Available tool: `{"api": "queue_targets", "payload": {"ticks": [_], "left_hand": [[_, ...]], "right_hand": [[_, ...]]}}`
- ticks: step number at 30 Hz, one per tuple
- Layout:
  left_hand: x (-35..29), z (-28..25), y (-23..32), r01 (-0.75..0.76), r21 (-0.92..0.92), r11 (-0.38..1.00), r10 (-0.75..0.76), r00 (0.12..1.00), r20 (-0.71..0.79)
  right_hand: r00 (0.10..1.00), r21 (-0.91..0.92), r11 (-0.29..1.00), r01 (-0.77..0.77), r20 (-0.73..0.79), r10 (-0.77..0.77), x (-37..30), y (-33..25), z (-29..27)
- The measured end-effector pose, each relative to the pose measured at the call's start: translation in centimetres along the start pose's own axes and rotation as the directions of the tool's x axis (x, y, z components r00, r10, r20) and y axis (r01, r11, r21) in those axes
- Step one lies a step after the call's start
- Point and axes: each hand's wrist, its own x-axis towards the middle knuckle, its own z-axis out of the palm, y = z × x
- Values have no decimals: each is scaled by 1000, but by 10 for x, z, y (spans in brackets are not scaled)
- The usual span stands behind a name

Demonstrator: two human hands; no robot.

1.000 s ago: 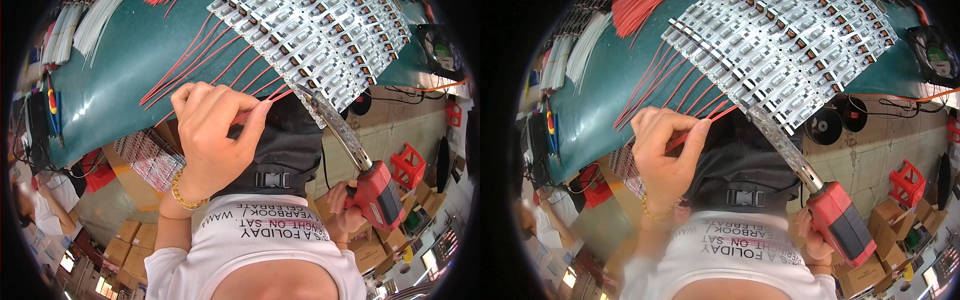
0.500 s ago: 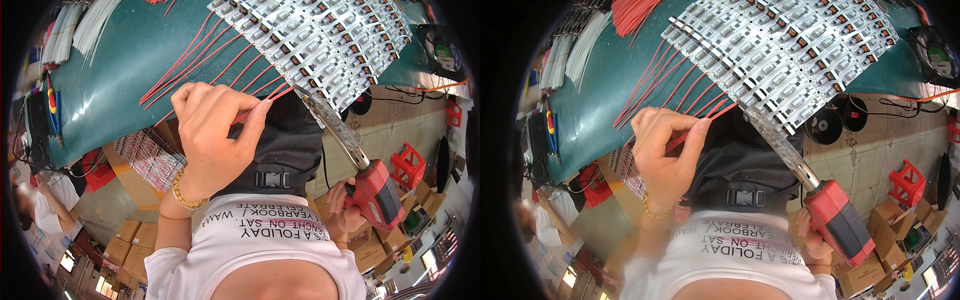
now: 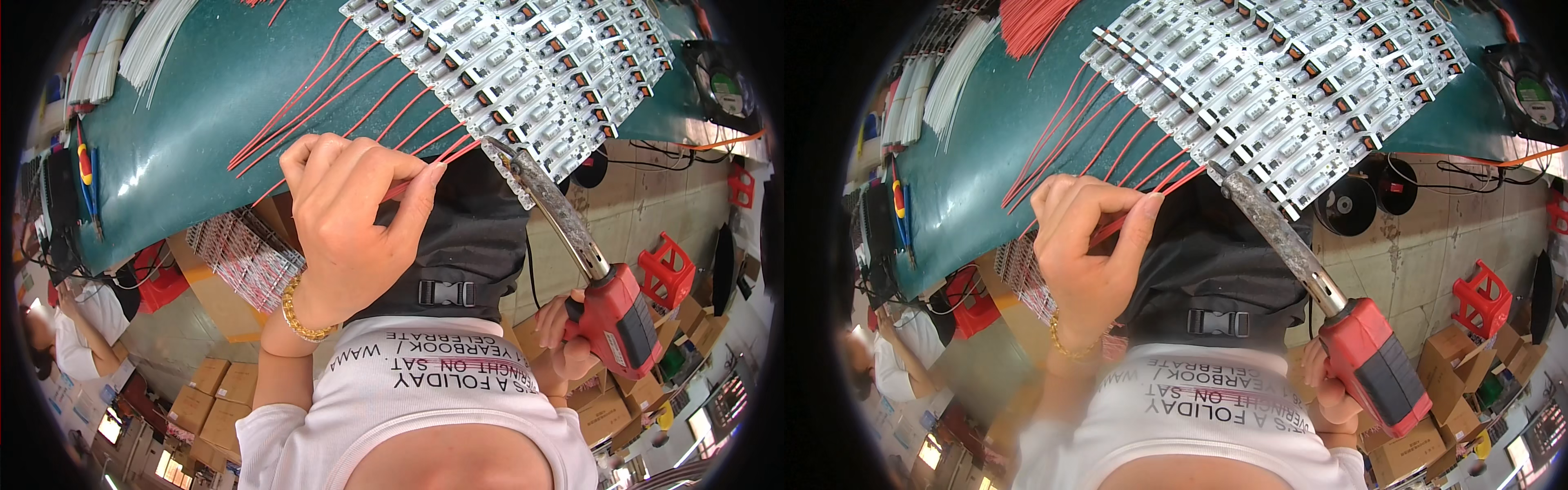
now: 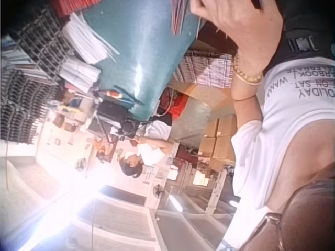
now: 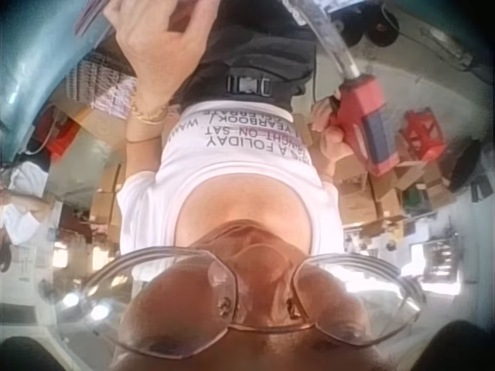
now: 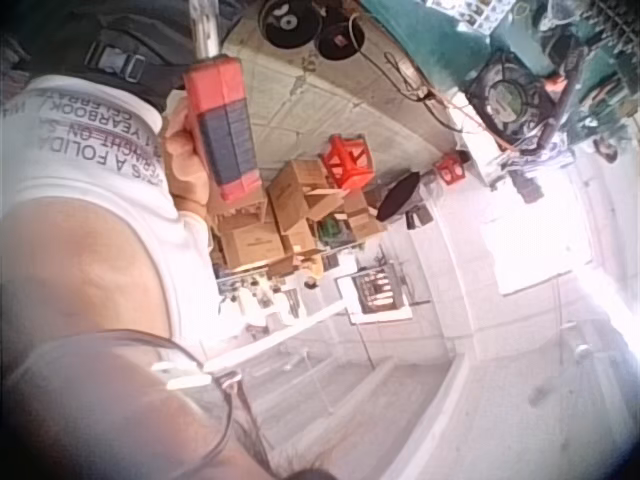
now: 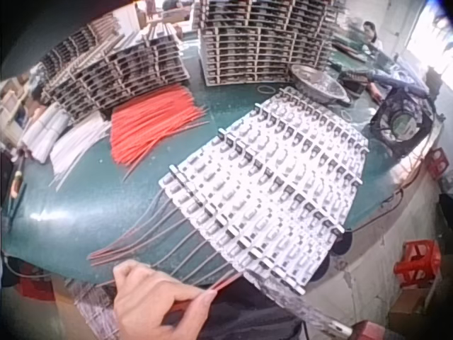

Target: The person uses a soldering iron to attach red and white wires to a grid of electronic components on a workbench. The person holds the wires with one hand and applies the soldering iron with the other, working methodically across the assembly.

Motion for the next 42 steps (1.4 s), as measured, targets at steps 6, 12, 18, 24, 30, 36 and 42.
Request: {"api": "queue_targets", "payload": {"ticks": [6, 12, 18, 24, 30, 36, 42], "left_hand": [[1, -1, 1, -7, 2, 1000, 7, 1000, 2], [1, -1, 0, -7, -2, 1000, 7, 1000, 7], [2, -2, 1, 7, -3, 1000, -7, 1000, 18], [3, -2, 0, -7, -8, 1000, 7, 1000, 12], [5, 1, 0, -2, -21, 1000, 2, 1000, 21], [0, -4, 5, 19, -27, 999, -18, 999, 49], [-1, -3, 9, 22, -47, 999, -18, 997, 76]], "right_hand": [[1000, 21, 1000, -8, 5, 8, -1, 0, -1], [999, 17, 999, -35, -5, 36, -4, 0, -3], [999, 19, 1000, -9, -53, 10, -29, 27, -24], [998, -448, 893, 47, -13, -59, -42, 27, -39], [996, -356, 934, 23, -77, -53, -34, 17, -25], [998, 41, 999, 33, -52, -31, -16, 7, -9], [998, 99, 995, -13, -56, 18, -28, 9, -19]]}}
